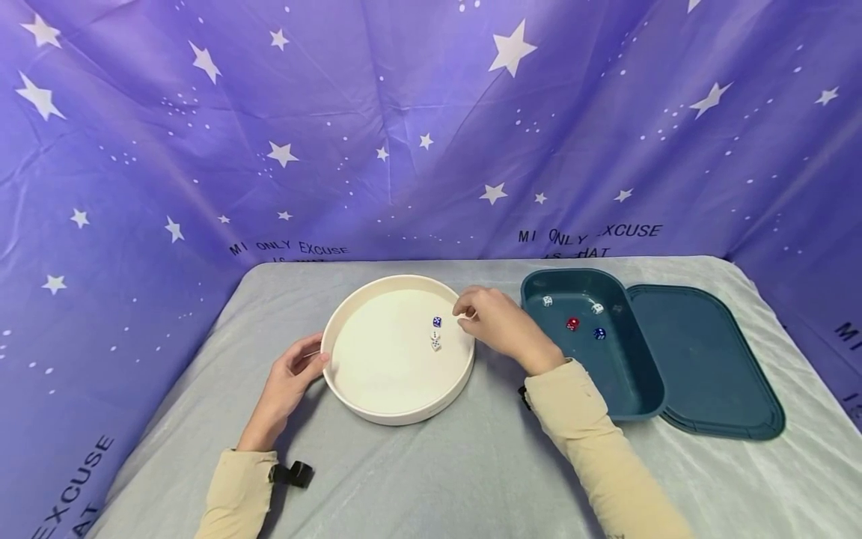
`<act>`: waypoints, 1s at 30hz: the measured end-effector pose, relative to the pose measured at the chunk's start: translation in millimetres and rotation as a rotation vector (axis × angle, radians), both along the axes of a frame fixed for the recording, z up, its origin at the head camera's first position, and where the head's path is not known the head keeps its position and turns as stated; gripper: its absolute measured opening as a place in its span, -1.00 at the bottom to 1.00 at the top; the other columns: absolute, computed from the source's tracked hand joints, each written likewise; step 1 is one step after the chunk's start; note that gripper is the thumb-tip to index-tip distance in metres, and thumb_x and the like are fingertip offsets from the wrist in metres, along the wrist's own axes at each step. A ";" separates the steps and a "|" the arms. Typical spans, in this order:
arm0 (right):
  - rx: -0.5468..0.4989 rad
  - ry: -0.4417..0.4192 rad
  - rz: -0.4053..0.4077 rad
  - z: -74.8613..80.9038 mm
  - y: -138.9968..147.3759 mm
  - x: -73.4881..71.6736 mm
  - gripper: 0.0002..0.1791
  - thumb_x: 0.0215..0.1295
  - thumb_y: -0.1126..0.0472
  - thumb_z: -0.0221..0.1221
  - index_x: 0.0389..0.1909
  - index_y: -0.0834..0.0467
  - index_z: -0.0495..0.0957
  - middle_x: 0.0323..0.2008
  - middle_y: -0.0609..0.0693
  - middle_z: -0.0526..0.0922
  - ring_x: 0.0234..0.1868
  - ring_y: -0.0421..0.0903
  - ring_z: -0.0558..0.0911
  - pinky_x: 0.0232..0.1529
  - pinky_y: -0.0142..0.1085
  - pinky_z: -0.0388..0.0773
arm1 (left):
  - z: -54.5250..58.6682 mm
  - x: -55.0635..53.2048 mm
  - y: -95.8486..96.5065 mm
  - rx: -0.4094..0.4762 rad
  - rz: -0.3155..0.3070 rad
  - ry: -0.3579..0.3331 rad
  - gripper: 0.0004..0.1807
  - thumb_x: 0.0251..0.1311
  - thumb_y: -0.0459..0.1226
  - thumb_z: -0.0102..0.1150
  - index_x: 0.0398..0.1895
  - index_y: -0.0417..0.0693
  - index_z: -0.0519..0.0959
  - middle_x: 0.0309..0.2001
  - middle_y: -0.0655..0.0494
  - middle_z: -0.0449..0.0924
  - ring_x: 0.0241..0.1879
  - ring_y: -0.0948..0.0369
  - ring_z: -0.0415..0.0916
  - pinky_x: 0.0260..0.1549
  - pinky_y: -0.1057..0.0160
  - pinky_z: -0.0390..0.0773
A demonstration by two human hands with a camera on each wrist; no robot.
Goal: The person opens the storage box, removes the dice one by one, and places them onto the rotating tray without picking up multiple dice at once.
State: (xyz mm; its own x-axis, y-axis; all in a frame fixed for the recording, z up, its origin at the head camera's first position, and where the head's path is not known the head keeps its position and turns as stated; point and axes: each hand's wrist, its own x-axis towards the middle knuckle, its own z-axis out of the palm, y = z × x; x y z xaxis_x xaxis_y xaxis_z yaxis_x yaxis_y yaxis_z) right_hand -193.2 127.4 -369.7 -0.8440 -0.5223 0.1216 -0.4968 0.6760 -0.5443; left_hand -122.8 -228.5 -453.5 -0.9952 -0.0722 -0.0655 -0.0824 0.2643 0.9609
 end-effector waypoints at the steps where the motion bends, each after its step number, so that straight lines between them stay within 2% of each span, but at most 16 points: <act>1: 0.003 0.003 -0.008 0.7 1.8 -0.1 -0.85 0.27 0.37 0.27 -0.16 0.29 0.70 -0.19 0.08 0.70 -0.19 -0.02 0.69 -0.14 -0.16 0.65 | 0.1 0.0 0.0 0.002 -0.001 0.000 -0.48 0.34 -0.19 0.25 0.34 -0.02 0.44 0.27 -0.06 0.50 0.25 0.07 0.45 0.03 0.50 0.43; 6: 0.010 0.000 -0.041 5.7 10.7 0.7 -0.84 0.28 0.34 0.28 -0.14 0.24 0.71 -0.18 0.05 0.71 -0.17 -0.02 0.68 -0.13 -0.12 0.64 | 1.0 0.3 0.3 0.003 -0.003 -0.003 -0.48 0.33 -0.17 0.25 0.34 -0.01 0.44 0.28 -0.05 0.49 0.26 0.08 0.45 0.03 0.49 0.43; 15: 0.008 0.005 -0.060 13.5 28.4 0.5 -0.83 0.30 0.34 0.25 -0.11 0.26 0.69 -0.15 0.11 0.70 -0.14 0.03 0.68 -0.10 -0.05 0.63 | 1.2 0.4 0.4 0.008 -0.001 -0.013 -0.48 0.34 -0.18 0.25 0.34 -0.02 0.43 0.28 -0.06 0.48 0.27 0.06 0.44 0.01 0.50 0.44; 21: 0.008 -0.009 -0.095 12.6 43.0 0.0 -0.82 0.32 0.30 0.26 -0.09 0.23 0.69 -0.11 0.13 0.69 -0.15 0.02 0.68 -0.13 -0.07 0.64 | 0.7 0.4 0.5 0.004 0.000 -0.008 -0.48 0.33 -0.19 0.25 0.34 -0.03 0.44 0.28 -0.07 0.49 0.26 0.06 0.44 0.00 0.50 0.45; 30: 0.009 0.020 -0.119 7.1 59.7 -1.8 -0.83 0.30 0.33 0.26 -0.11 0.23 0.69 -0.13 0.14 0.69 -0.18 0.01 0.66 -0.16 -0.06 0.62 | 0.8 0.2 1.0 0.008 0.003 -0.006 -0.48 0.33 -0.19 0.26 0.33 -0.03 0.44 0.28 -0.07 0.49 0.26 0.06 0.45 0.00 0.51 0.45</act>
State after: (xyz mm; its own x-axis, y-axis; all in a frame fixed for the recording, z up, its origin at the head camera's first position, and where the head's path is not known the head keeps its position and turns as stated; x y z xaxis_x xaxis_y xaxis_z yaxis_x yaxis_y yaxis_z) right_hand -195.0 187.1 -362.6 -0.8975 -0.4200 0.1347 -0.4236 0.7358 -0.5284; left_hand -122.7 -227.6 -452.7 -0.9946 -0.0749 -0.0717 -0.0887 0.2560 0.9626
